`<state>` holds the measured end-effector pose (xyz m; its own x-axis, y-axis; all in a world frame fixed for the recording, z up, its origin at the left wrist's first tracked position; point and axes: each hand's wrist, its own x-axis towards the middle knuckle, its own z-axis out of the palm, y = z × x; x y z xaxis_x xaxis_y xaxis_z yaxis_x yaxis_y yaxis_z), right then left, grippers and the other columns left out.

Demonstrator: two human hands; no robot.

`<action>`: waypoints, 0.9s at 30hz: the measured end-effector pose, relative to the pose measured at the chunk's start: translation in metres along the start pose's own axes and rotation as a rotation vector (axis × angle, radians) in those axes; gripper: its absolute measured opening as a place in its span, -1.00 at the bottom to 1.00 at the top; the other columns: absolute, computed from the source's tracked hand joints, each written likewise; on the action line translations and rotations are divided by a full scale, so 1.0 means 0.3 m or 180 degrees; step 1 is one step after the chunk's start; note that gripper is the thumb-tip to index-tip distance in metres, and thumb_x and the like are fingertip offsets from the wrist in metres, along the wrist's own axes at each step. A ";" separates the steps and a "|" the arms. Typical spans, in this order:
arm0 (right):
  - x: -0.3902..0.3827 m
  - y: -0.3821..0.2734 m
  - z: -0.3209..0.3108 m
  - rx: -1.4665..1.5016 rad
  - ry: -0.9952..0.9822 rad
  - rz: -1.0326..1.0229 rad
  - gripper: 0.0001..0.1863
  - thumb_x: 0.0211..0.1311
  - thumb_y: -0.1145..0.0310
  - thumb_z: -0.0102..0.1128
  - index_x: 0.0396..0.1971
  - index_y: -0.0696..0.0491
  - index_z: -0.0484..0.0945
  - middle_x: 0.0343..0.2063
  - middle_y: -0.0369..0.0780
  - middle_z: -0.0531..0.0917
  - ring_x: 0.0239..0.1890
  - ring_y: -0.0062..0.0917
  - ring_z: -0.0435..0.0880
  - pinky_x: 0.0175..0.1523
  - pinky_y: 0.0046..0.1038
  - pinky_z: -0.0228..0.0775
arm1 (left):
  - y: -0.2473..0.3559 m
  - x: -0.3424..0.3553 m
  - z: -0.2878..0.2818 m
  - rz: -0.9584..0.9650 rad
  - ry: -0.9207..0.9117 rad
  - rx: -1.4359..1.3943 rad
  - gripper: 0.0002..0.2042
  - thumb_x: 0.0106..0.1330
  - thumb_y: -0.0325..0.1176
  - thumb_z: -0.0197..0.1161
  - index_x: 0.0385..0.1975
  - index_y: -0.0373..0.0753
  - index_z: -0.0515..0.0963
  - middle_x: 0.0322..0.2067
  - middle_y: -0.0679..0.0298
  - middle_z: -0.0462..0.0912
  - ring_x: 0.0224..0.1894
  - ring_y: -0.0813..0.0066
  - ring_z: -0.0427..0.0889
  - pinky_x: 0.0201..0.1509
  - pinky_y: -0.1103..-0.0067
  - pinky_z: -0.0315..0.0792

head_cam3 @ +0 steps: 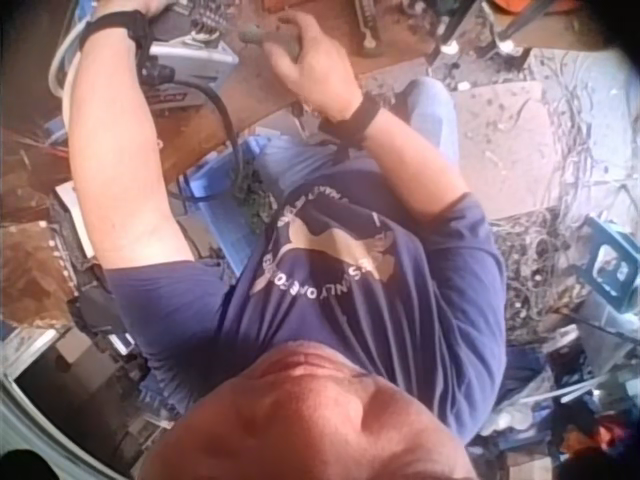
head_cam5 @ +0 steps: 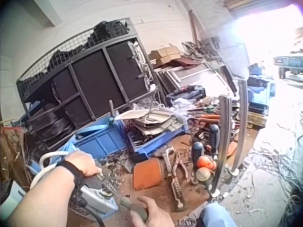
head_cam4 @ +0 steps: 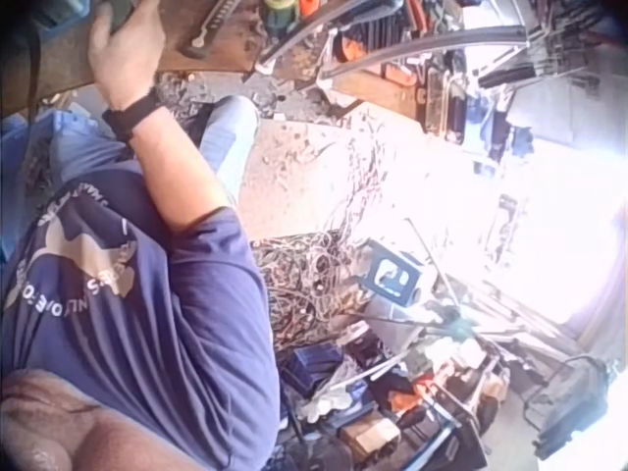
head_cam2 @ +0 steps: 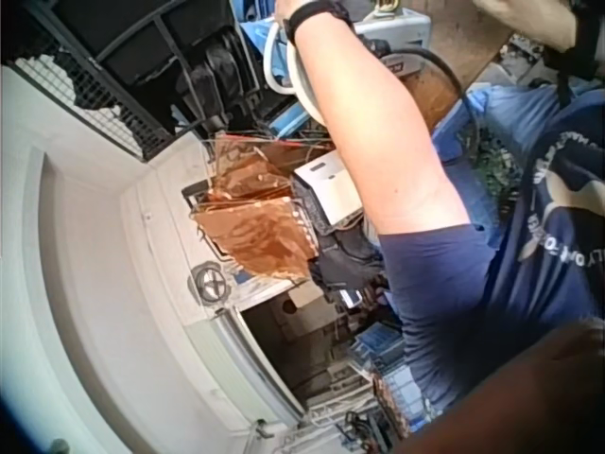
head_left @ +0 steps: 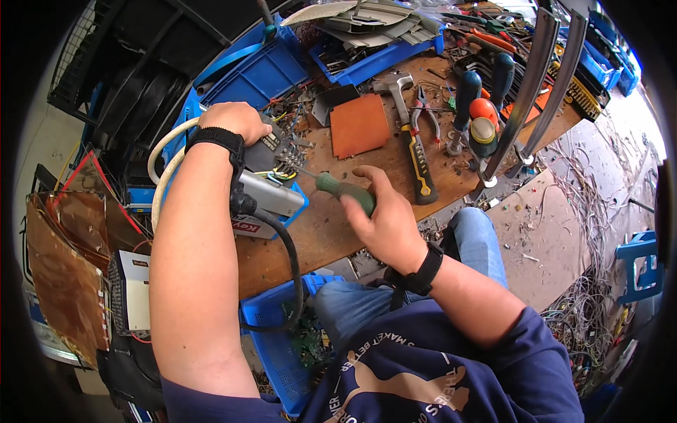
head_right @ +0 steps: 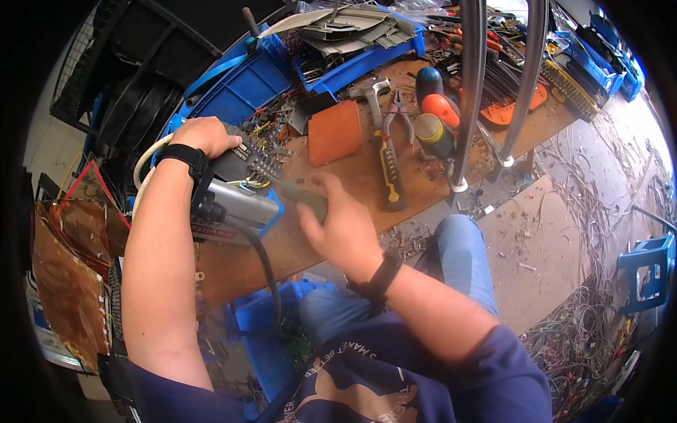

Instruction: The person works on a blue and grey electronic device, likely a power tool, on a cluttered workbench. They manipulate wires and connectors, then use a screwdriver to tighten screws on the device's casing.

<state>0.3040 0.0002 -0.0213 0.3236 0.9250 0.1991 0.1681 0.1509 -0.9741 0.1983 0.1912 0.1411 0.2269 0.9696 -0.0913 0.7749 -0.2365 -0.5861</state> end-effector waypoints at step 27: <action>0.031 -0.017 -0.011 -0.0138 0.0212 -0.0131 -0.46 0.19 0.24 0.16 0.11 0.15 0.29 -0.14 0.13 0.55 -0.10 0.02 0.54 -0.03 -0.15 0.38 | 0.002 -0.026 -0.025 0.0087 -0.0047 -0.0028 -0.48 0.23 0.09 0.14 -0.20 -0.33 0.63 -0.11 -0.01 0.62 -0.01 0.08 0.58 0.09 0.36 0.42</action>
<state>0.3091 0.0069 -0.0143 0.3766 0.8929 0.2469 0.2222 0.1716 -0.9598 0.2013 0.1830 0.1475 0.2395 0.9636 -0.1190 0.7737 -0.2634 -0.5762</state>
